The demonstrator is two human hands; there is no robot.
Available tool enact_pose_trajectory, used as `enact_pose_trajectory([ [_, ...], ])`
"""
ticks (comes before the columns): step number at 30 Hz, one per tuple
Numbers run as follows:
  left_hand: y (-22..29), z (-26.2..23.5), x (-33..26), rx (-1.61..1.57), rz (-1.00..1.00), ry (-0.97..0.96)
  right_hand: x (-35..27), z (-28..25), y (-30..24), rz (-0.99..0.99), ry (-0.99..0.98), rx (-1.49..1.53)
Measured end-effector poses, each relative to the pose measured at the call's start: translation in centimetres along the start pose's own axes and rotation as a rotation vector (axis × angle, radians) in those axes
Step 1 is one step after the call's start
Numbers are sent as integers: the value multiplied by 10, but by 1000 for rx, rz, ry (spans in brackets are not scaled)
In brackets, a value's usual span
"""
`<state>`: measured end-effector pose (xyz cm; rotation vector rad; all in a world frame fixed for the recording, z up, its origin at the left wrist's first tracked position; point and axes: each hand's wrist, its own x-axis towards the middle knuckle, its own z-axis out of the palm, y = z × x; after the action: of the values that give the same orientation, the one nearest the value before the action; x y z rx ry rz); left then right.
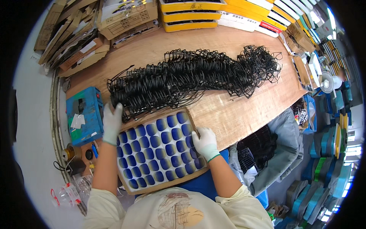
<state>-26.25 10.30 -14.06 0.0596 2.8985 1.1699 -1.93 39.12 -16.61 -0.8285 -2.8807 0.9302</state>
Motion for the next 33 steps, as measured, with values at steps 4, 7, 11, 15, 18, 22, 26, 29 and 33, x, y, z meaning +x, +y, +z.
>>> enact_pose_trajectory([
  [4, -16, -29, -121, 175, 310, 34, -3, 8, 2, 2, 41, -35],
  [7, -25, -54, -198, 279, 248, 16, -2, 2, -4, 35, -1, -45],
  [11, -49, -66, -233, 221, 58, -28, 2, -7, 0, 14, -60, -42],
  [15, -52, -70, -223, 345, 71, 4, 8, -16, 9, -63, -118, 44],
  [18, -57, -63, -208, 319, -54, -53, 9, -10, 15, -70, -118, 66],
  [22, -84, -64, -199, 244, -120, -87, 3, -4, 11, -101, -89, 54],
  [26, -76, -72, -212, 278, -130, -170, -3, -7, 18, -115, -98, 32],
  [29, -68, -73, -220, 348, -34, -144, -2, -23, 9, -134, -165, -8],
  [33, -22, -60, -169, 135, 89, -3, 24, -59, -27, 107, -456, -51],
])
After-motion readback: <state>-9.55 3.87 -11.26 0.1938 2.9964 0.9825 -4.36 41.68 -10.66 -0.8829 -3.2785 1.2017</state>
